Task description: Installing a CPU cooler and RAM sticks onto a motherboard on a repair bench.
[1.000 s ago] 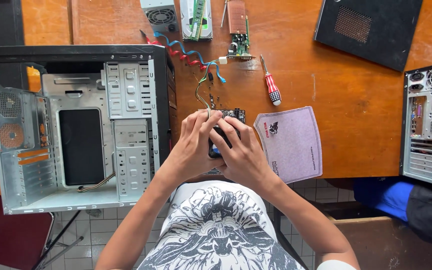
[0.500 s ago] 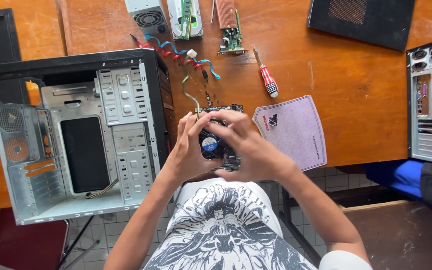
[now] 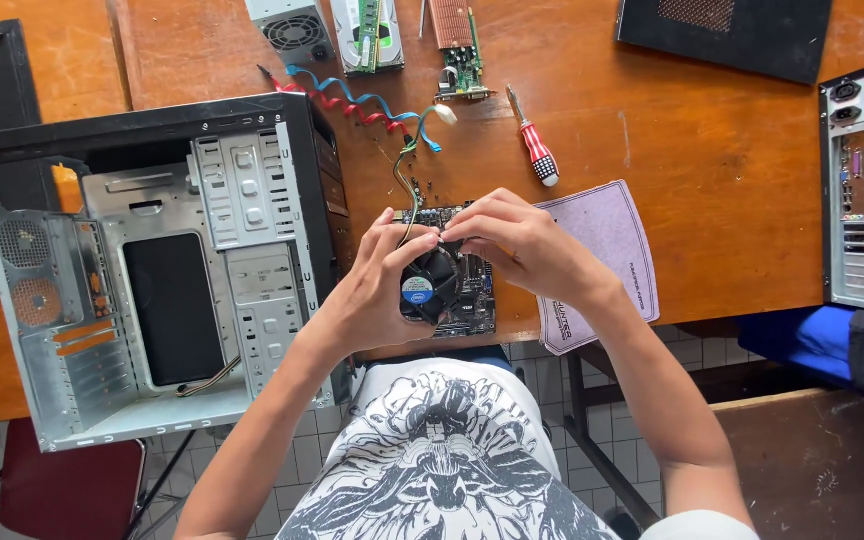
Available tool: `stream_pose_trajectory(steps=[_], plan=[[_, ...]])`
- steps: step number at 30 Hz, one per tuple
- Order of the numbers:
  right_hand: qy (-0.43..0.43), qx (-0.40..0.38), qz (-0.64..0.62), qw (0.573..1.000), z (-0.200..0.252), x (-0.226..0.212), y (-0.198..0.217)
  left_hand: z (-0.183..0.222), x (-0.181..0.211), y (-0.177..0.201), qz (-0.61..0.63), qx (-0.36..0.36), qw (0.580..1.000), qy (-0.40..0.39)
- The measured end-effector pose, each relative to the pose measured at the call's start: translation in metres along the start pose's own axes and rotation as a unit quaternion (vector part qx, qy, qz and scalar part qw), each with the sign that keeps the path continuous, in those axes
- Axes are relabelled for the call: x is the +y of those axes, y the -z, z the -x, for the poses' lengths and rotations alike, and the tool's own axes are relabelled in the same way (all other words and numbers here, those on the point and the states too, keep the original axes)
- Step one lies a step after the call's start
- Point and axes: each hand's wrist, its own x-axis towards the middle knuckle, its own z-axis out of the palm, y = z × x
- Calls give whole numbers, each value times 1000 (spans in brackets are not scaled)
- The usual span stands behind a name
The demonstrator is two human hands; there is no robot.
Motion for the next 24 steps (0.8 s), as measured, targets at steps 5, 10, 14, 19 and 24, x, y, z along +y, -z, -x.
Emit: stream_pose_trajectory(steps=[5,10,14,19,24], plan=[[13,-30,14,999,-1,7,2,-2,-4,0,-2,-3,1000,-10],[3,-50,-41,998,-8,-6,17,-3,-1,1,18,-2,1000,2],[9,-75,-61,995,-6,8,20,-4,5,0,51,-10,999,13],[-22,-117,-79,990,-14,3,35,-7,10,-2,66,-16,997,28],[-10,-139,-66,988,-18,12,39,-9,12,-3,65,-24,997,37]])
